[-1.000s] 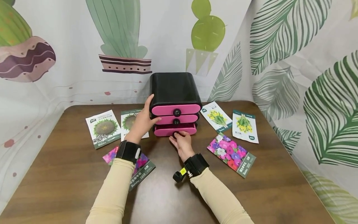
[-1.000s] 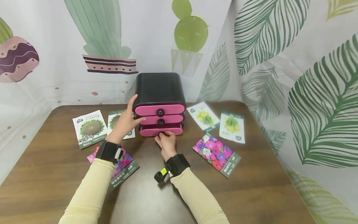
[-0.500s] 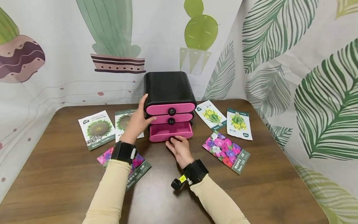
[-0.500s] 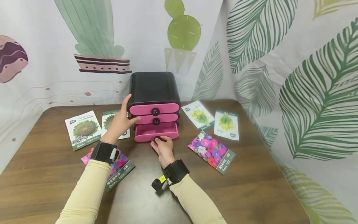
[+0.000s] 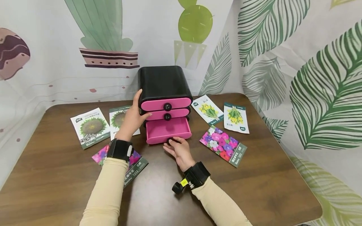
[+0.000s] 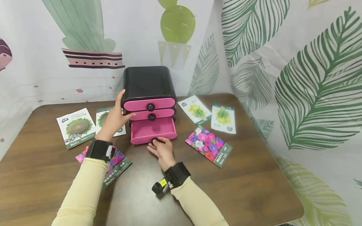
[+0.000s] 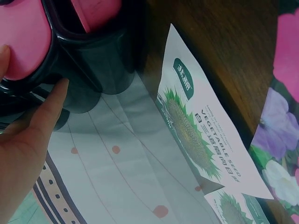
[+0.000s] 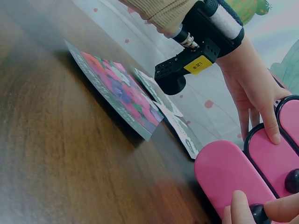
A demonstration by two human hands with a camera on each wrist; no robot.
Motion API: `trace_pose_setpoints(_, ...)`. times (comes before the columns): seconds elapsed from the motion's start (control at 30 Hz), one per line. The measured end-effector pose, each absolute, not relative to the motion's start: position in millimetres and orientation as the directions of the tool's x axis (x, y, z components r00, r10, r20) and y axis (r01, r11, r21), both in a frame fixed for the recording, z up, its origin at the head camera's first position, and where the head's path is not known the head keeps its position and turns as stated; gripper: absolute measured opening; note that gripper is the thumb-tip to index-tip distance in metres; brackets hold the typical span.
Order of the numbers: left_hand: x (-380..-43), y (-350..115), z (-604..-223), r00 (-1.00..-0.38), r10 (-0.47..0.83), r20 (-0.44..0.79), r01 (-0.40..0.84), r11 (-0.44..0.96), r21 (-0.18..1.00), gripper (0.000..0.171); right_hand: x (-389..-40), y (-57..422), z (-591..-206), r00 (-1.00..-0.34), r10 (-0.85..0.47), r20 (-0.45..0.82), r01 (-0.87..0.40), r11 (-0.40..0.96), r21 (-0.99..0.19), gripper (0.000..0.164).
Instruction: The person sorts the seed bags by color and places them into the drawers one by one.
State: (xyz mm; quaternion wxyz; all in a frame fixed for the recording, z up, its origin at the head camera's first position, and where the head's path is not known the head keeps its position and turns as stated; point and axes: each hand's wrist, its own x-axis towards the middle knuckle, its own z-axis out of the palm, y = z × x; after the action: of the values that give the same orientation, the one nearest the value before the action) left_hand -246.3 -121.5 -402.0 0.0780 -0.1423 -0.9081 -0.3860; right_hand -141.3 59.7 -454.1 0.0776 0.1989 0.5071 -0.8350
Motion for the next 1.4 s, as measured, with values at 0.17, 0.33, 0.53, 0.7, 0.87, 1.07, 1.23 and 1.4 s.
trace_pose_setpoints(0.17,-248.3,-122.6,-401.8,-0.953,0.196,0.230,0.301,0.665,0.683,0.096,-140.2,59.1,-453.9,-0.903,0.073,-0.424,0.340,-0.481,-0.808,0.022)
trace_pose_setpoints(0.33,-248.6,-123.5,-402.0,-0.956,0.197,0.219,0.294,0.669,0.683,0.096,-138.5,59.0,-453.8,-0.902,0.077,-0.424,0.341,-0.474,-0.812,0.023)
trace_pose_setpoints(0.53,-247.1,-122.7,-401.3,-0.958,0.188,0.217,0.286,0.676,0.679,0.096,-136.3,57.9,-454.6,-0.900,0.076,-0.429,0.352,-0.454,-0.819,0.025)
trace_pose_setpoints(0.7,-246.3,-122.3,-399.4,-0.956,0.183,0.229,0.292,0.672,0.680,0.096,-136.3,57.5,-455.0,-0.900,0.074,-0.430,0.355,-0.448,-0.820,0.026)
trace_pose_setpoints(0.87,-246.7,-122.7,-399.8,-0.956,0.191,0.222,0.293,0.675,0.678,0.096,-129.8,56.9,-453.6,-0.903,0.072,-0.424,0.351,-0.447,-0.823,0.022)
trace_pose_setpoints(1.07,-247.6,-124.7,-398.4,-0.951,0.183,0.250,0.306,0.678,0.669,0.095,-115.3,55.1,-455.0,-0.905,0.042,-0.423,0.360,-0.451,-0.816,0.021)
trace_pose_setpoints(1.23,-248.4,-124.4,-400.0,-0.953,0.188,0.239,0.302,0.672,0.676,0.095,-105.5,58.2,-453.9,-0.904,0.036,-0.426,0.363,-0.460,-0.810,0.022)
trace_pose_setpoints(1.4,-247.9,-123.0,-402.9,-0.954,0.192,0.231,0.299,0.665,0.685,0.096,-98.2,63.8,-453.4,-0.903,0.025,-0.430,0.378,-0.429,-0.820,0.029)
